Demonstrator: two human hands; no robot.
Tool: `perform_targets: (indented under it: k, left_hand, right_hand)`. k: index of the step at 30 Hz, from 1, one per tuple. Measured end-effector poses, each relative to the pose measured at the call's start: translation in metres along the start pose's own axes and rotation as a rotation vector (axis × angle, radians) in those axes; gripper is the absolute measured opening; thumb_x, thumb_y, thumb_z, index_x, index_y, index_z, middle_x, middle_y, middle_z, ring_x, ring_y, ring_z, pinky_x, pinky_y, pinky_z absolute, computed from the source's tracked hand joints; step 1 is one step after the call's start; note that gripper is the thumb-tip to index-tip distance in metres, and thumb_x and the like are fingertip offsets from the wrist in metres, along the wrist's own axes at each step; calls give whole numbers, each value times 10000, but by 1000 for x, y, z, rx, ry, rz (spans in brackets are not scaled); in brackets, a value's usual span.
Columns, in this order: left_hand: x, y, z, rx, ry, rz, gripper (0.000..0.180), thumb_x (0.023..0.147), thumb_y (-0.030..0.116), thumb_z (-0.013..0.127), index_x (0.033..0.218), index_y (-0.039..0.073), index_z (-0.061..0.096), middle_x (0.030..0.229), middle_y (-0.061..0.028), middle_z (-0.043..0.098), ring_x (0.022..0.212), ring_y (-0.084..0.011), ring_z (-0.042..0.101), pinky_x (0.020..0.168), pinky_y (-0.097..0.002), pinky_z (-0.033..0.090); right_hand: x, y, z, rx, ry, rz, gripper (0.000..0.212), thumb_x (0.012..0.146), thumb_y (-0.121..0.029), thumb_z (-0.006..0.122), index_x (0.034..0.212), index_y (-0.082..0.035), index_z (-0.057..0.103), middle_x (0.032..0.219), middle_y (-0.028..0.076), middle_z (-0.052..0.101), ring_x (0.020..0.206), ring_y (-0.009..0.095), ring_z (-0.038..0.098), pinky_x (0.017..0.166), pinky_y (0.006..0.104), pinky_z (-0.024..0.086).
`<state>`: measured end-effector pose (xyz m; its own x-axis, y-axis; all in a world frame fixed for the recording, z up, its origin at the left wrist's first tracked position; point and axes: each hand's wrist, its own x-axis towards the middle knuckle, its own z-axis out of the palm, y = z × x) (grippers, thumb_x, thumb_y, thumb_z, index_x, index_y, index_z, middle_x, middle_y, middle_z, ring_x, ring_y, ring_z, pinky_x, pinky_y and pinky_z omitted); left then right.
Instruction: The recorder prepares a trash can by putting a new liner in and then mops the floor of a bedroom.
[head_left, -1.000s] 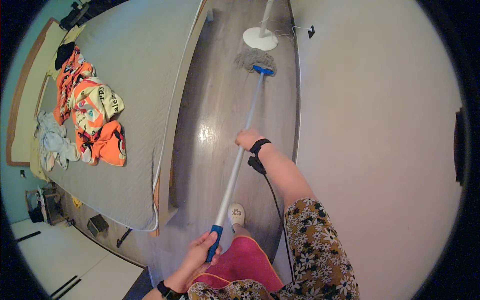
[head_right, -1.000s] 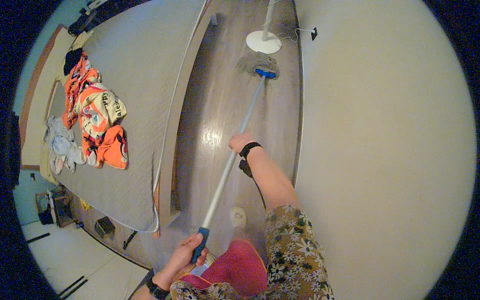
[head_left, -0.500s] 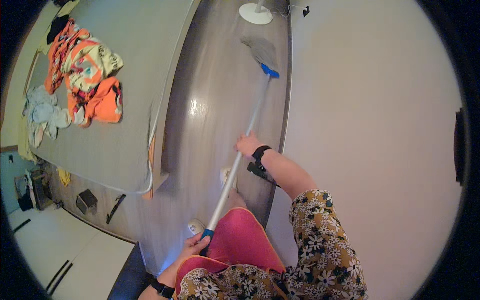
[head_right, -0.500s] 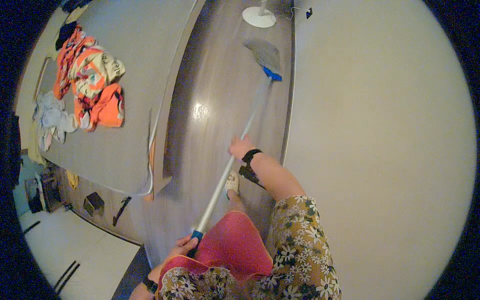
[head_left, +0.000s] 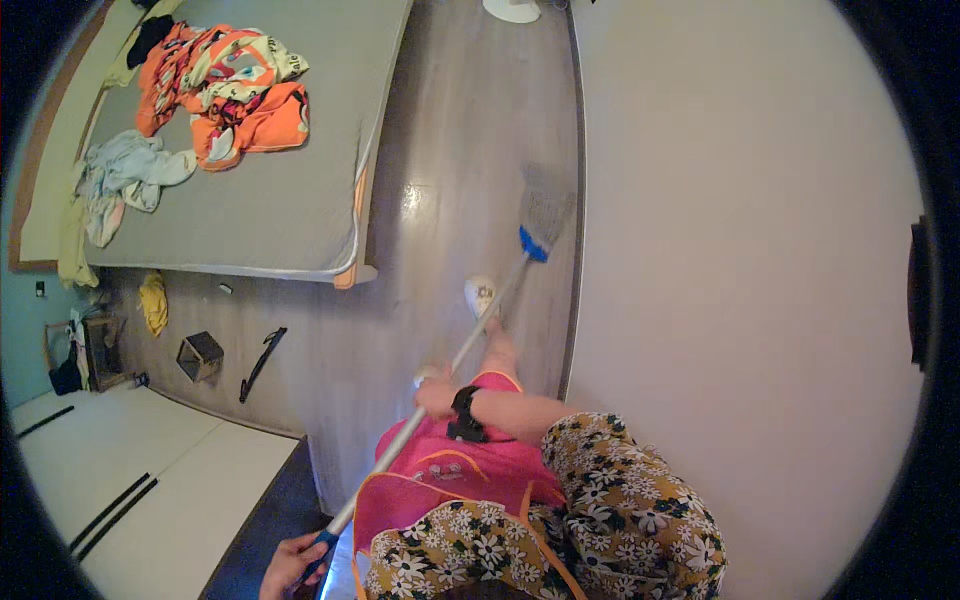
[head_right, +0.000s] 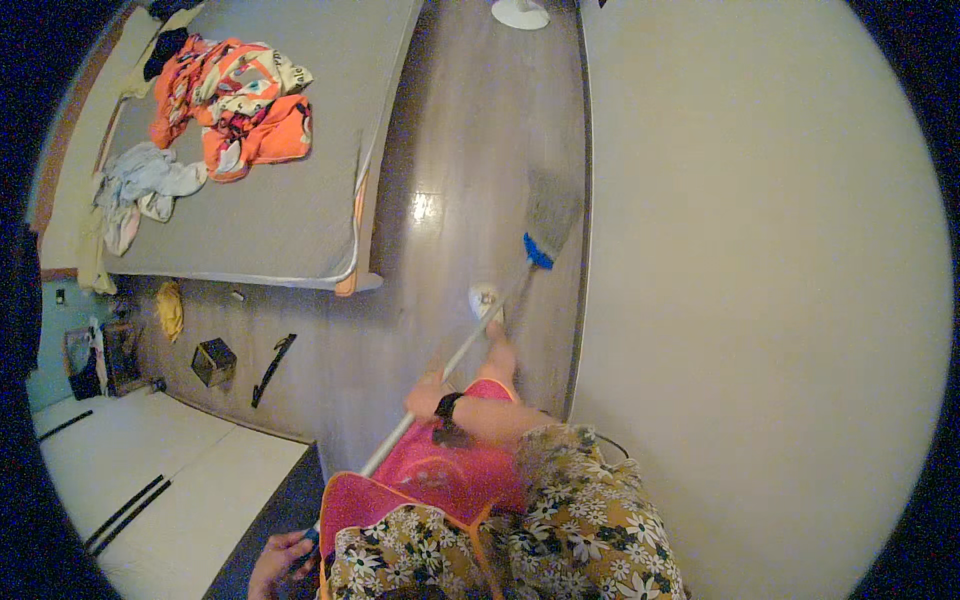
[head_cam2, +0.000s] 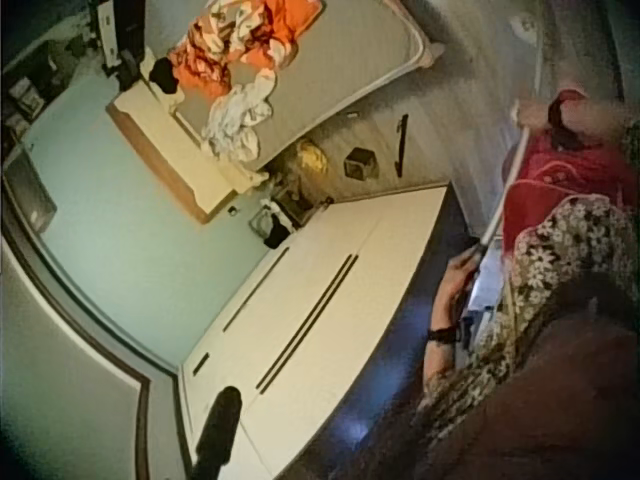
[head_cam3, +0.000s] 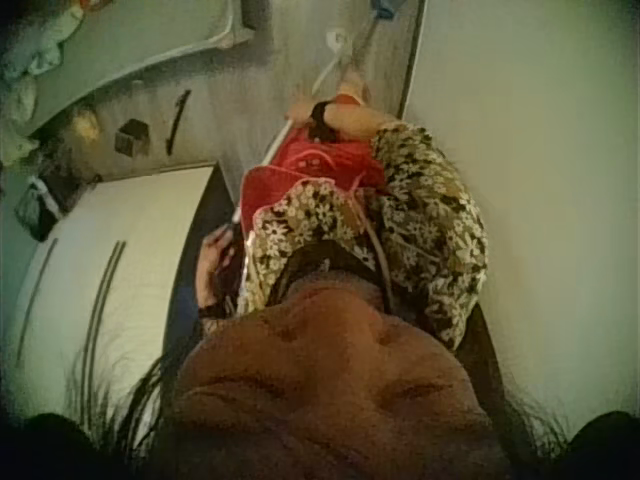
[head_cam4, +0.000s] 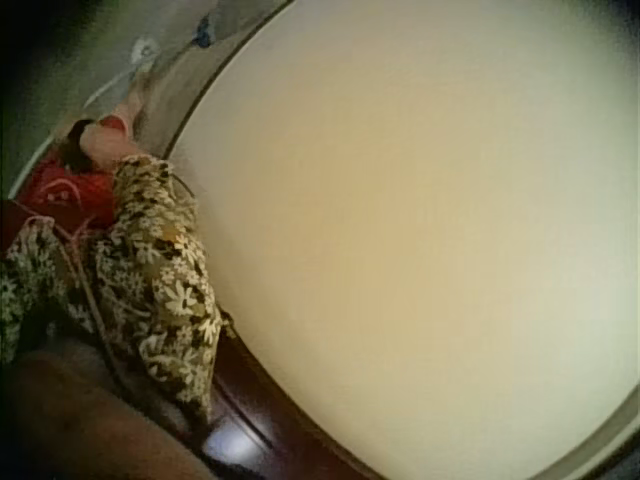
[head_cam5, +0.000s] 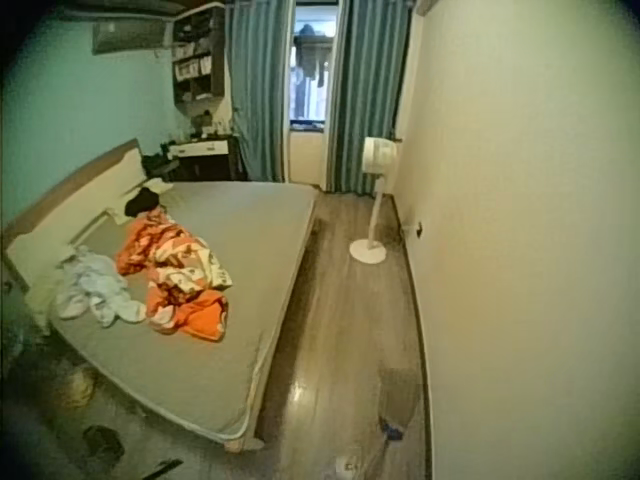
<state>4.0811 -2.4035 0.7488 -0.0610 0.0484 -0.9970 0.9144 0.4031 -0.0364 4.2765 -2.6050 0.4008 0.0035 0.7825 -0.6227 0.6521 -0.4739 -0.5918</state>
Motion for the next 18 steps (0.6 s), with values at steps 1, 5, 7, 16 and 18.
perform_targets:
  k: [1,5,7,16,18]
  left_hand:
    - [-26,-4,-6,58,64,-38,315,806,130,557,1112,59,529,582,16,501,433,-62,415,371,-188,324]
    - [-76,-35,-33,231,45,29,261,707,61,639,953,-13,592,558,-9,528,432,-58,463,377,-195,355]
    - [-76,-43,-33,268,46,28,269,698,46,640,953,-24,588,560,-15,531,421,-71,467,374,-202,360]
    - [-20,-41,18,-23,219,231,236,638,-37,595,873,-44,602,575,-63,558,384,-96,477,336,-194,330]
    - [-25,-12,27,-56,477,453,175,694,6,574,859,-40,606,649,-68,580,432,-101,501,402,-199,374]
  right_hand:
    - [-15,-33,-5,20,-7,-46,189,558,-123,588,741,-146,627,784,102,614,853,319,572,705,707,302]
    - [-18,-81,20,103,-160,-241,249,557,-140,594,806,-135,603,757,116,611,765,332,586,651,546,426]
    - [-21,-82,27,157,-128,-317,276,580,-135,596,856,-127,584,752,120,608,754,322,587,631,425,461]
    - [-74,16,-22,96,93,-246,223,624,-90,578,842,-70,532,804,138,588,792,331,572,646,445,447]
    - [-61,66,8,125,540,-195,192,628,-74,565,816,-64,529,796,133,568,803,331,544,671,440,429]
